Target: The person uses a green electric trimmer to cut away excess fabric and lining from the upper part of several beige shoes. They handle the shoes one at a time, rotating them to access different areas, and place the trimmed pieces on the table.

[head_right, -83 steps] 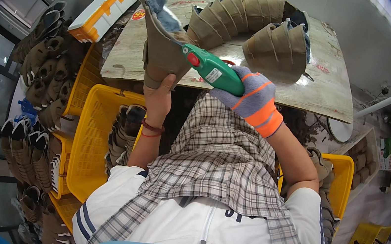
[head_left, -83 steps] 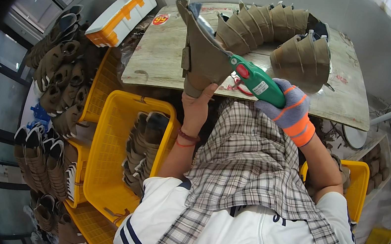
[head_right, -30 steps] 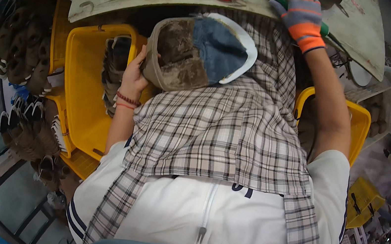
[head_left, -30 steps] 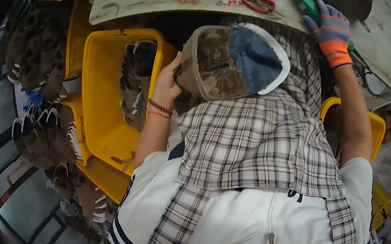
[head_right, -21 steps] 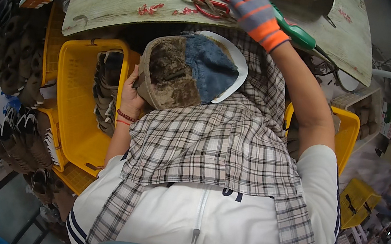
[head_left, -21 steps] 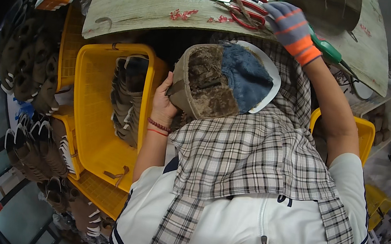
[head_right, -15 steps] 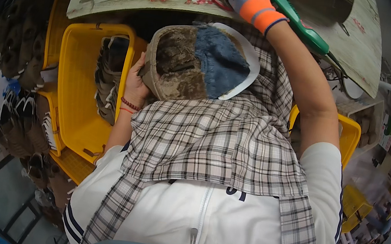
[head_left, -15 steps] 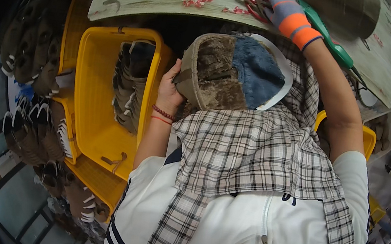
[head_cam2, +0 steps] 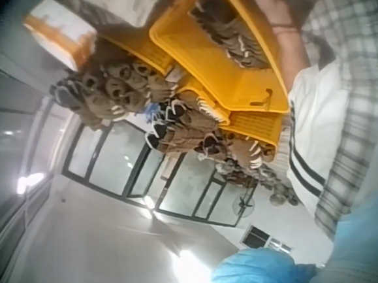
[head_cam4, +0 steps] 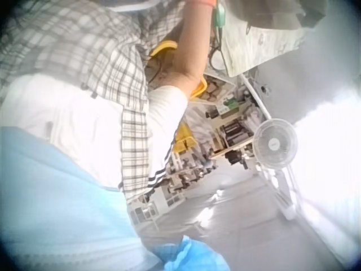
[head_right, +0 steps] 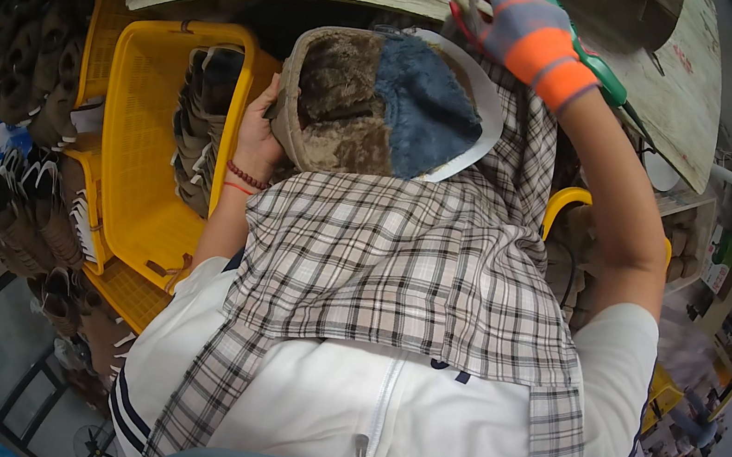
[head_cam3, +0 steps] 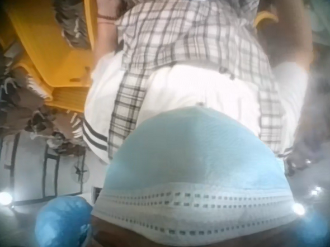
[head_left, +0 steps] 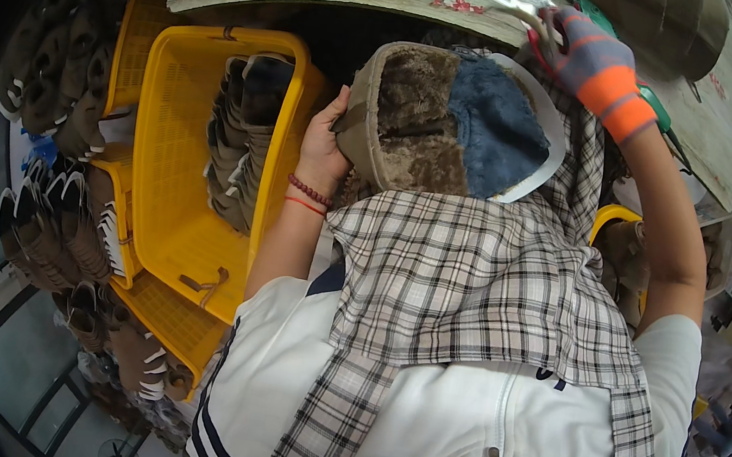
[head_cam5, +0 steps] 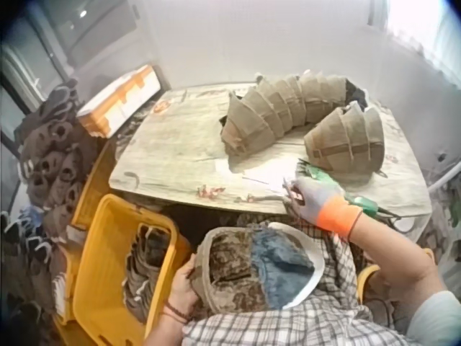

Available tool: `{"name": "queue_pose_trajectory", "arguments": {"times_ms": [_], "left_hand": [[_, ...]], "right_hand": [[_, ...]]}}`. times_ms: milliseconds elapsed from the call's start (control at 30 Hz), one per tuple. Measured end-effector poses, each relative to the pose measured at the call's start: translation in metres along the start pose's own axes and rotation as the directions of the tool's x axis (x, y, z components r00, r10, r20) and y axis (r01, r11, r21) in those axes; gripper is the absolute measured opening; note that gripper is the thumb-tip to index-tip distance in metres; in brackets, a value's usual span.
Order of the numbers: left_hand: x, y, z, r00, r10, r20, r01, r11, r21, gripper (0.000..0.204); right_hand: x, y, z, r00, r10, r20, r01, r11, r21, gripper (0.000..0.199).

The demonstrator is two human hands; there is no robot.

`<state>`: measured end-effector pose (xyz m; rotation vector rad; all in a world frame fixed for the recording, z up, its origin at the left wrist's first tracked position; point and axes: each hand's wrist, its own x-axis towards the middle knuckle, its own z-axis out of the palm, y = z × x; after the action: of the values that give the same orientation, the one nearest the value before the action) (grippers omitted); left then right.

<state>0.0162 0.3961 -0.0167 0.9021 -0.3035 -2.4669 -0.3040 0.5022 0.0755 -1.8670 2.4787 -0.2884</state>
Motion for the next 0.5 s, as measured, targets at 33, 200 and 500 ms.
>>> {"name": "queue_pose_trajectory", "arguments": {"times_ms": [33,200,500], "left_hand": [[0.004,0.0,-0.008,1.0,-0.004,0.023,0.005,1.0,-0.007,0.029],[0.003,0.003,0.005,0.999,-0.026,0.029,0.025,1.0,0.016,0.031],[0.007,0.006,0.002,0.997,-0.066,0.036,0.067,0.998,-0.015,0.029]], "right_hand": [[-0.009,-0.003,-0.006,0.997,-0.056,-0.058,0.057,0.998,0.015,0.032],[-0.035,-0.01,-0.011,0.908,-0.418,-0.037,0.402,0.891,-0.21,0.035],[-0.036,-0.02,0.004,0.845,-0.535,0.009,0.511,0.801,-0.311,0.029]]}}
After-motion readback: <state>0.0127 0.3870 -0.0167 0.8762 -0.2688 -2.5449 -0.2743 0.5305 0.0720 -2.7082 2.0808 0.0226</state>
